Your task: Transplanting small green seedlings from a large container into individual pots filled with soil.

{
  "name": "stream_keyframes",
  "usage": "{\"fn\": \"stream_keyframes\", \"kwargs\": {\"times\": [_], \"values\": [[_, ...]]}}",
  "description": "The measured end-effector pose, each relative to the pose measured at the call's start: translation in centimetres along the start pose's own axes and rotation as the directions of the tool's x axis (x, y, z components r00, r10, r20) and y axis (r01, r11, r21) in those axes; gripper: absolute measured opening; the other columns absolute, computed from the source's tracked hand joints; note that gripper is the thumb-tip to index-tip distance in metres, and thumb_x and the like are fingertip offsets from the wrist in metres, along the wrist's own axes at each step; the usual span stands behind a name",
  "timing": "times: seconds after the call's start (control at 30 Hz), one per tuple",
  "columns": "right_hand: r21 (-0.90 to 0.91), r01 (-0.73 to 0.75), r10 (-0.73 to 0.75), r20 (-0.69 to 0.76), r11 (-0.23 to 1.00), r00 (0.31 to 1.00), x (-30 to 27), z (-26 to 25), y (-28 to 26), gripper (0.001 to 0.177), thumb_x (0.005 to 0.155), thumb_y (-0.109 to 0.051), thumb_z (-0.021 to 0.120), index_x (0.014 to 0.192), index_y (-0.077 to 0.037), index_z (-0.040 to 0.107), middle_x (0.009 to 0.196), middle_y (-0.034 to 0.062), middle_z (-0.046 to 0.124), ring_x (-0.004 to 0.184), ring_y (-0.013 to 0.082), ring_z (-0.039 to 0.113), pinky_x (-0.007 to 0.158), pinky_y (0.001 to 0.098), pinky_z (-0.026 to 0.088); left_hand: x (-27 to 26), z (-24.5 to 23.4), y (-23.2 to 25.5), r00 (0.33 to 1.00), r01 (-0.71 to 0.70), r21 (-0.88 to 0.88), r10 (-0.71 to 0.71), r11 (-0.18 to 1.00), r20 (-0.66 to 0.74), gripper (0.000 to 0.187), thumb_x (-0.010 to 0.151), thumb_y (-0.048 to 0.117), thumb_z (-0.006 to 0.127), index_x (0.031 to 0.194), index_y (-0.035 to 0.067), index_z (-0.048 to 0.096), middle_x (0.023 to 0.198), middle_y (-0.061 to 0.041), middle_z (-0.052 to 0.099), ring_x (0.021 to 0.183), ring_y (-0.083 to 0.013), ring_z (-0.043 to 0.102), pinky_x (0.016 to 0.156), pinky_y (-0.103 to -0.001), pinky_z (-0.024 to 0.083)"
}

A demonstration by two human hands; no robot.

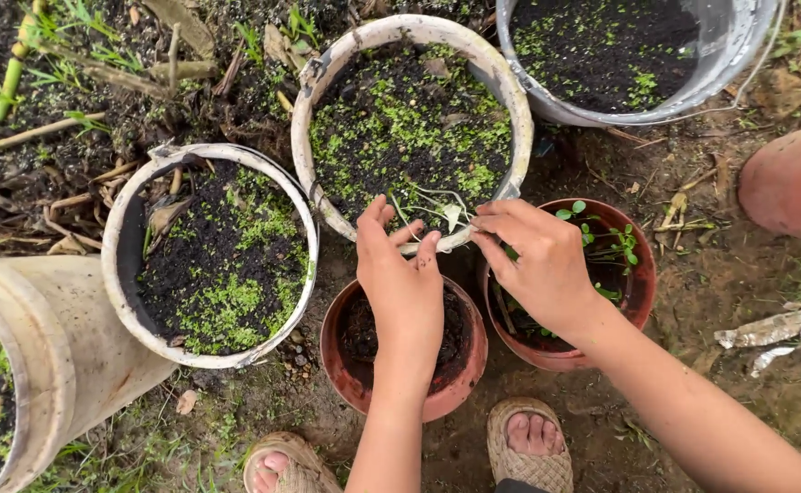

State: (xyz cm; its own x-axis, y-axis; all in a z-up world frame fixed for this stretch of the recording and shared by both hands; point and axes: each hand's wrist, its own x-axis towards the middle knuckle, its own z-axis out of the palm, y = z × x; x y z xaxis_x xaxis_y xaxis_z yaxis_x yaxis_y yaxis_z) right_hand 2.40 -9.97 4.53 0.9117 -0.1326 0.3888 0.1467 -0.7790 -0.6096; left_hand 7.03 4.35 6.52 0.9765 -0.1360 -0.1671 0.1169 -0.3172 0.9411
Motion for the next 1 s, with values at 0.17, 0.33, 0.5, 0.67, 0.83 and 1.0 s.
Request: {"fn": "stream_keyframes", "kwargs": {"times": [0.17, 0.33, 0.5, 0.67, 0.83, 1.0], "values": [[0.068, -0.088, 0.090, -0.020, 0.994, 0.996, -1.0, -1.9, 0.6, 0.003, 0.088, 0.001, 0.079, 0.091, 0.000, 0.079, 0.092, 0.0149, 0.075, 0.075, 0.0301, 0.074, 0.062, 0.0340, 0.058, 0.4, 1.3, -0.9, 1.000, -0.029, 0.121, 0.028, 0.992, 0.007, 0.057, 0.092, -0.009, 0.063, 0.141, -0.014, 0.034, 0.134, -0.035, 0.043, 0.122, -0.0495, 0.060, 0.086, -0.053, 0.066], [0.100, -0.281, 0.289, -0.075, 0.955, 0.954, -3.5, -5.6, 2.1, 0.010, 0.091, -0.002, 0.080, 0.100, -0.006, 0.080, 0.099, 0.0115, 0.073, 0.067, 0.0180, 0.062, 0.053, 0.0279, 0.048, -0.3, 1.7, -1.2, 0.993, -0.115, 0.307, 0.119, 0.945, 0.005, 0.052, 0.093, -0.002, 0.068, 0.137, -0.013, 0.044, 0.144, -0.040, 0.036, 0.124, -0.0545, 0.054, 0.083, -0.055, 0.066], [0.097, -0.488, 0.492, -0.021, 0.868, 0.870, -7.0, -8.4, 2.6, 0.010, 0.096, 0.000, 0.074, 0.105, 0.001, 0.076, 0.097, 0.0127, 0.073, 0.057, 0.0089, 0.046, 0.051, 0.0218, 0.036, -0.9, 2.0, -3.0, 0.971, -0.226, 0.502, 0.231, 0.835, 0.053, 0.042, 0.101, 0.005, 0.058, 0.140, -0.008, 0.049, 0.159, -0.036, 0.031, 0.127, -0.0496, 0.057, 0.080, -0.052, 0.056], [-0.174, -0.453, 0.477, 0.135, 0.875, 0.869, -11.5, -6.7, 3.3, 0.025, 0.098, 0.002, 0.058, 0.118, -0.002, 0.073, 0.113, 0.0177, 0.076, 0.103, 0.0276, 0.074, 0.102, 0.0395, 0.060, -2.5, 2.9, -1.8, 0.813, -0.452, 0.668, 0.582, 0.592, 0.035, 0.028, 0.096, 0.001, 0.071, 0.122, -0.004, 0.064, 0.136, -0.030, 0.057, 0.109, -0.0451, 0.056, 0.080, -0.051, 0.055], [-0.142, -0.336, 0.363, 0.295, 0.931, 0.884, -13.3, -5.6, 3.2, 0.036, 0.083, 0.015, 0.048, 0.101, -0.002, 0.074, 0.097, 0.0106, 0.078, 0.088, 0.0276, 0.074, 0.084, 0.0371, 0.064, -5.3, 5.8, -2.4, 0.582, -0.810, 0.302, 0.623, 0.503, 0.523, 0.028, 0.091, 0.000, 0.065, 0.119, -0.001, 0.064, 0.119, -0.017, 0.061, 0.113, -0.0346, 0.050, 0.087, -0.054, 0.032], [-0.013, -0.505, 0.490, 0.268, 0.863, 0.830, -11.6, -5.8, 3.5, 0.029, 0.094, 0.005, 0.053, 0.110, -0.002, 0.076, 0.104, 0.0160, 0.079, 0.093, 0.0234, 0.079, 0.094, 0.0338, 0.066, -6.4, 5.9, -5.9, 0.628, -0.770, 0.431, 0.437, 0.471, 0.644, 0.043, 0.081, 0.005, 0.070, 0.124, 0.006, 0.068, 0.139, -0.018, 0.061, 0.143, -0.0396, 0.043, 0.110, -0.081, 0.025]]}}
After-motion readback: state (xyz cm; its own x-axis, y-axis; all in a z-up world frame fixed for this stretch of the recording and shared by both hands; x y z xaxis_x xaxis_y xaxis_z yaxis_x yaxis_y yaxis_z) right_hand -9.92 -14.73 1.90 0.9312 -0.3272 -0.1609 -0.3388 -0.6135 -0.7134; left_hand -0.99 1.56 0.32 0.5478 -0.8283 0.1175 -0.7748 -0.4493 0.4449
